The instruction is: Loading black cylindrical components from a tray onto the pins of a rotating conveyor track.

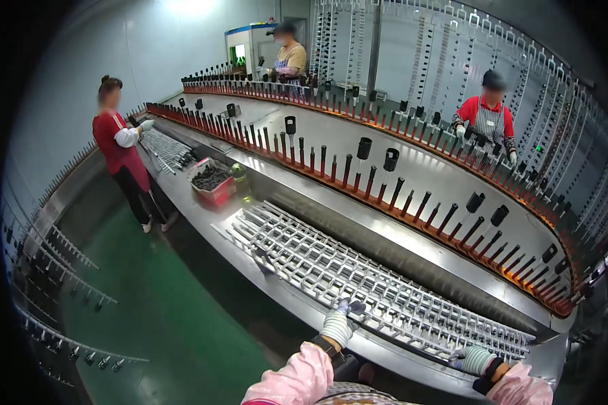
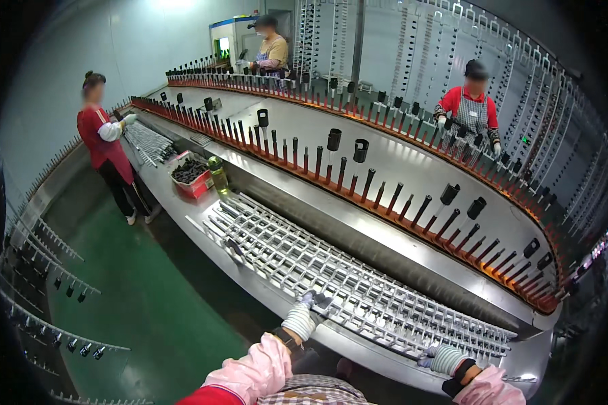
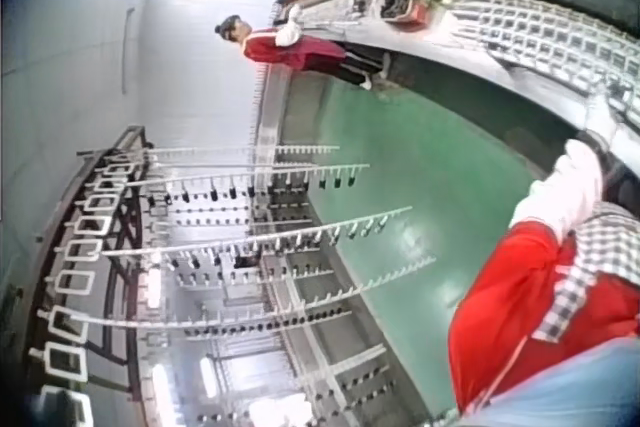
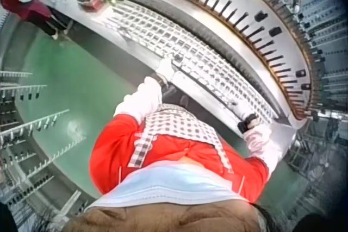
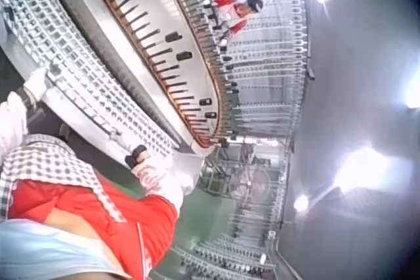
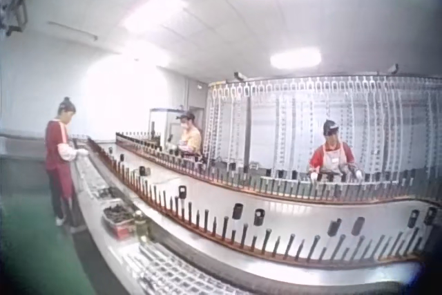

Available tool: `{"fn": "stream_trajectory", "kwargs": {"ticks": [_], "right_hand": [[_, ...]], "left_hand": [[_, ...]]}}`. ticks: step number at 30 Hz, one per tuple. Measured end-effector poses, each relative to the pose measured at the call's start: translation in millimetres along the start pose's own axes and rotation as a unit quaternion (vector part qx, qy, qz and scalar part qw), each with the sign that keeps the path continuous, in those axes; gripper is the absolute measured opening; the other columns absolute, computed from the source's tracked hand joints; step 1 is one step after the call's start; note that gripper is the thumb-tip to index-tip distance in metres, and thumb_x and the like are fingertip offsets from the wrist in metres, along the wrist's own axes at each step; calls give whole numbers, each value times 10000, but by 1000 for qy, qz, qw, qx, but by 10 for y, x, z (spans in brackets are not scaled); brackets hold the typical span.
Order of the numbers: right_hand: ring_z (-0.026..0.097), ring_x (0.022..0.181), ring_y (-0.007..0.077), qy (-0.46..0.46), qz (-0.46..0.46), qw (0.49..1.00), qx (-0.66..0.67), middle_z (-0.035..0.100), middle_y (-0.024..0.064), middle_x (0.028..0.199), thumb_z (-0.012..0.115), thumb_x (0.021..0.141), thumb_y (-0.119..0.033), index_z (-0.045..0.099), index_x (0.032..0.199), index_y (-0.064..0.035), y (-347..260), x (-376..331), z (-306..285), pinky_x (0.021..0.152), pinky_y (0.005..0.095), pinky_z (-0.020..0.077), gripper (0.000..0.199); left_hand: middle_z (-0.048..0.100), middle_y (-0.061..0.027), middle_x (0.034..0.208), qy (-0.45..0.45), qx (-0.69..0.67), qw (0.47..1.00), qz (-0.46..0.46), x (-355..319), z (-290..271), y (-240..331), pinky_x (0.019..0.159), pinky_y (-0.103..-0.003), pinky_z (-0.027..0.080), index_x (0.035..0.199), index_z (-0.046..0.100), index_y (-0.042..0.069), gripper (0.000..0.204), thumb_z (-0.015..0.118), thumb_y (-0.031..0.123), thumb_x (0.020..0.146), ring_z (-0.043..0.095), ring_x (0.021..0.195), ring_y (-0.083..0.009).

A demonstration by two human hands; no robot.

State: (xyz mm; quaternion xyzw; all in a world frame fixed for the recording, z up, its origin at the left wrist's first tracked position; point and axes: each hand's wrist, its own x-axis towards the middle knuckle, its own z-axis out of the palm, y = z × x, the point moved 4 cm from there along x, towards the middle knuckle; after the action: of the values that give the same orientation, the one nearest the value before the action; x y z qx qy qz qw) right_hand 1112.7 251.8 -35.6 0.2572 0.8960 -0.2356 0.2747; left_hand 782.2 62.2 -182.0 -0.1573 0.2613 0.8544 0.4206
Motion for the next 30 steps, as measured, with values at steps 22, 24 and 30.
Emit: {"fn": "stream_trajectory", "kwargs": {"ticks": [22, 24, 30], "right_hand": [[609, 914, 357, 20, 166, 986, 1, 652, 153, 975, 580, 692, -664, 653, 1058, -158, 427, 561, 124, 820, 418, 468, 629], [609, 915, 356, 21, 155, 988, 10, 651, 154, 978, 579, 691, -668, 652, 1061, -158, 500, 640, 104, 822, 417, 469, 634], [595, 981, 326, 9, 200, 980, 9, 646, 114, 1041, 610, 698, -627, 656, 1070, -185, 328, 614, -4, 857, 410, 462, 579]], "left_hand": [[492, -228, 1243, -194, 451, 764, -419, -31, 366, 1021, 914, -449, 450, 1304, 383, -15, 625, 459, 465, 911, 526, 1101, -329], [552, -207, 1161, -227, 509, 742, -371, 61, 613, 1430, 830, -414, 505, 1278, 422, -12, 643, 472, 500, 892, 590, 985, -304], [641, -136, 905, -182, 476, 855, -99, 1275, 1614, 2894, 656, -364, 548, 1097, 527, 24, 525, 516, 498, 872, 642, 725, -232]]}}
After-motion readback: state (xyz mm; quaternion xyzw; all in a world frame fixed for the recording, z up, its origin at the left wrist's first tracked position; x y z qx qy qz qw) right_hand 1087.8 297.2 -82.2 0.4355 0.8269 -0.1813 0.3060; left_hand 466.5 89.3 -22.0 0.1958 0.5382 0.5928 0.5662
